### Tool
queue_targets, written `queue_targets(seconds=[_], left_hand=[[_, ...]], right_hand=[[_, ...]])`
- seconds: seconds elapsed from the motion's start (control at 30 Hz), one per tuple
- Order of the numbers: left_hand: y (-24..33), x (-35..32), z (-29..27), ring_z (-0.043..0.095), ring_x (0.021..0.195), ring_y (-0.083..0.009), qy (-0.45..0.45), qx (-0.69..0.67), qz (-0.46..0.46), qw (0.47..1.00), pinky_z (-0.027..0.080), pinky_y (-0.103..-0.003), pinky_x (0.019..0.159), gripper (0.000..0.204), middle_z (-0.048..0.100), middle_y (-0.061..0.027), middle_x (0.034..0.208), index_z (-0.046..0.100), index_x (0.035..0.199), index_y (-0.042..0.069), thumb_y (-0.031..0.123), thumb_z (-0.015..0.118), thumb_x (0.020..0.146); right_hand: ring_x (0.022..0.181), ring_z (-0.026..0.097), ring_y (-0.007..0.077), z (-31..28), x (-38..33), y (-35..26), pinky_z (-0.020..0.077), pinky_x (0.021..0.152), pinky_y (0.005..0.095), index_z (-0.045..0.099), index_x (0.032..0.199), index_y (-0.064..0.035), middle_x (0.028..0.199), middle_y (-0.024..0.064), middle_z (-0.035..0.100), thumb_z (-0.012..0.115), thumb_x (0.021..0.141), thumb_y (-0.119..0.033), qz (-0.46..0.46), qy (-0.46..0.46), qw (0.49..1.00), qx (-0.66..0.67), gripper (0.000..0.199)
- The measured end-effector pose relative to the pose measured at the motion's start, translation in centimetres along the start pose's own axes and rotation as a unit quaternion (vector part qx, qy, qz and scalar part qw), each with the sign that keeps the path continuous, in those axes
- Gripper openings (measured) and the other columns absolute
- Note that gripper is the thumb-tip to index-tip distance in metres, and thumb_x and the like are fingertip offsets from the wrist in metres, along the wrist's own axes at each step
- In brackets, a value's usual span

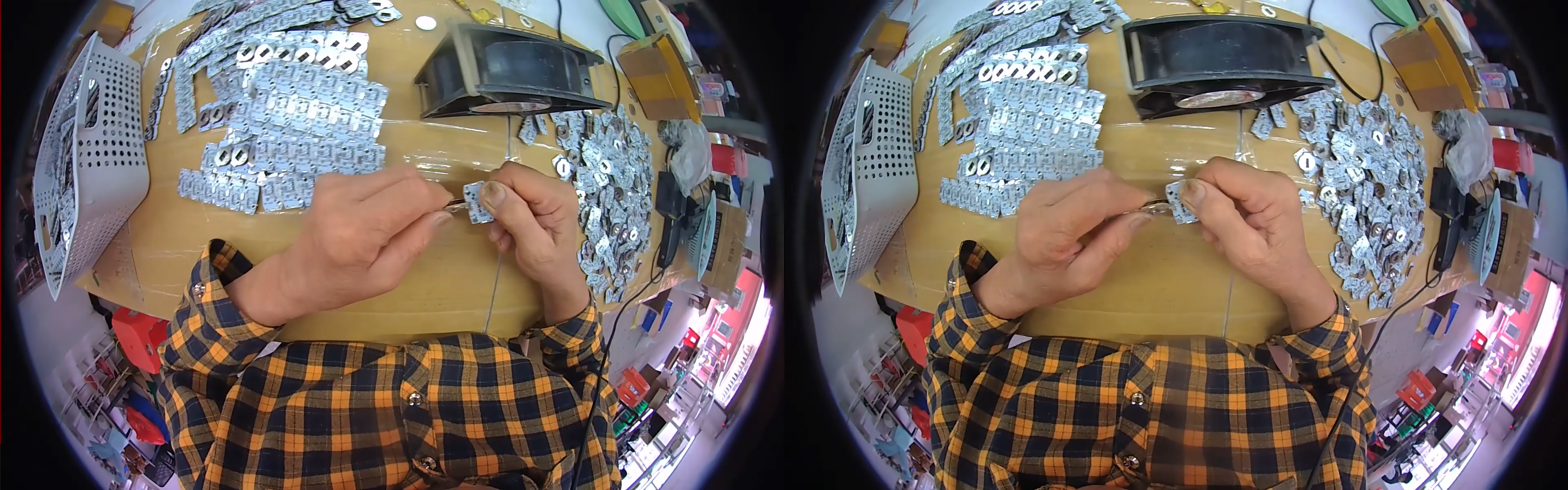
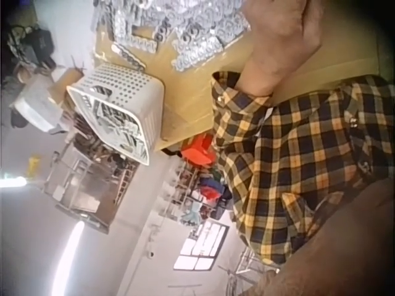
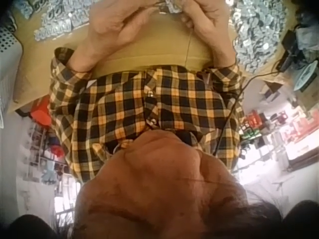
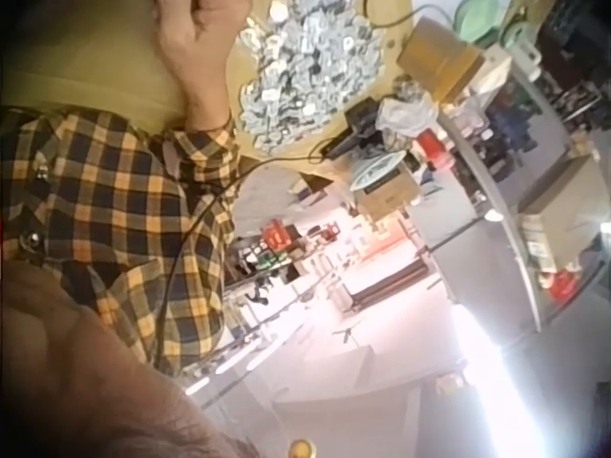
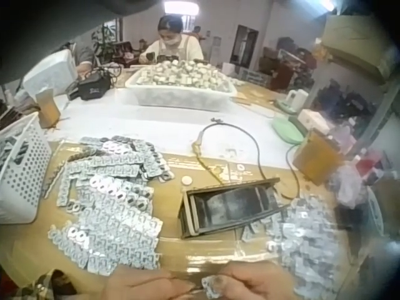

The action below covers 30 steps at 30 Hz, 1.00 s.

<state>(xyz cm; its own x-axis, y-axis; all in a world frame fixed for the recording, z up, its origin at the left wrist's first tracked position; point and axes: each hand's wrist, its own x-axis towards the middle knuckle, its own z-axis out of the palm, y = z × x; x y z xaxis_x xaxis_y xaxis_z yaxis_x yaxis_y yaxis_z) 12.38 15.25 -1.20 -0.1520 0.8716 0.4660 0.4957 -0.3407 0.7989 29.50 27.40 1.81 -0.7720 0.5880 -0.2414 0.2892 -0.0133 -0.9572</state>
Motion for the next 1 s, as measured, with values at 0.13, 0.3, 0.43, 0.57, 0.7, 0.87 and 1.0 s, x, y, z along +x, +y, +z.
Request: queue_targets(seconds=[0.13,0.3,0.43,0.57,0.7,0.87,1.0], left_hand=[[0.2,-0.5,-0.2,0.059,0.054,-0.0245,-0.045,-0.012,-0.004,0.999,0.042,-0.031,0.047,0.015,0.059,-0.0106,0.069,0.064,0.088,-0.001,-0.005,0.07,0.075],[0.1,-0.6,0.0,0.061,0.058,-0.0155,-0.048,-0.093,-0.058,0.993,0.042,-0.027,0.047,0.008,0.062,-0.0081,0.072,0.065,0.091,-0.002,0.0,0.066,0.084],[1.4,-0.3,-0.6,0.061,0.062,-0.0099,-0.044,-0.279,-0.255,0.925,0.044,-0.022,0.049,0.01,0.065,-0.0052,0.076,0.066,0.095,-0.002,0.005,0.065,0.089],[1.5,-0.4,-0.9,0.061,0.065,-0.0065,-0.056,-0.328,-0.313,0.889,0.046,-0.019,0.054,0.013,0.066,-0.0041,0.081,0.066,0.097,-0.003,0.008,0.067,0.089],[1.2,-0.3,-1.4,0.061,0.065,-0.005,-0.09,-0.276,-0.279,0.915,0.046,-0.018,0.056,0.013,0.067,-0.004,0.081,0.066,0.095,-0.003,0.008,0.069,0.088],[1.5,-0.1,-1.4,0.059,0.063,-0.0038,-0.065,-0.262,-0.288,0.919,0.045,-0.017,0.056,0.01,0.066,-0.0024,0.078,0.067,0.092,-0.001,0.008,0.069,0.087],[1.2,-0.5,-1.2,0.058,0.062,-0.003,-0.064,-0.212,-0.239,0.945,0.044,-0.018,0.055,0.006,0.065,-0.0008,0.075,0.067,0.09,0.0,0.006,0.067,0.087]], right_hand=[[0.053,0.048,0.0112,-2.3,0.6,-0.6,0.038,0.05,0.0289,0.058,0.078,0.003,0.058,0.005,0.051,0.056,0.094,-0.012,-0.007,-0.042,0.991,-0.129,0.022],[0.053,0.048,0.0102,-5.7,-0.4,0.7,0.0378,0.05,0.0269,0.056,0.075,0.0032,0.058,0.0046,0.053,0.056,0.094,-0.012,-0.037,0.131,0.911,-0.389,0.024],[0.054,0.048,0.0091,-3.6,-0.9,-1.5,0.0379,0.051,0.0256,0.055,0.073,0.0036,0.059,0.0044,0.053,0.055,0.094,-0.01,-0.026,0.145,0.955,-0.257,0.026],[0.055,0.049,0.0096,-1.2,-1.2,-1.6,0.0378,0.052,0.0252,0.058,0.076,0.0014,0.062,0.0047,0.055,0.056,0.096,-0.011,-0.053,-0.036,0.993,-0.095,0.024],[0.053,0.049,0.0107,-0.6,-0.7,-0.9,0.0377,0.051,0.0266,0.06,0.077,0.0001,0.06,0.0037,0.053,0.057,0.095,-0.011,-0.041,-0.073,0.992,-0.091,0.022],[0.052,0.051,0.0082,-0.9,-0.9,-1.2,0.0381,0.048,0.0245,0.062,0.077,0.0003,0.059,0.0009,0.055,0.058,0.096,-0.014,0.01,-0.061,0.995,-0.083,0.024],[0.051,0.052,0.0101,-0.3,-0.7,-0.6,0.0388,0.048,0.0256,0.062,0.078,0.0001,0.06,0.0025,0.055,0.058,0.096,-0.013,-0.053,-0.068,0.993,-0.078,0.023]])
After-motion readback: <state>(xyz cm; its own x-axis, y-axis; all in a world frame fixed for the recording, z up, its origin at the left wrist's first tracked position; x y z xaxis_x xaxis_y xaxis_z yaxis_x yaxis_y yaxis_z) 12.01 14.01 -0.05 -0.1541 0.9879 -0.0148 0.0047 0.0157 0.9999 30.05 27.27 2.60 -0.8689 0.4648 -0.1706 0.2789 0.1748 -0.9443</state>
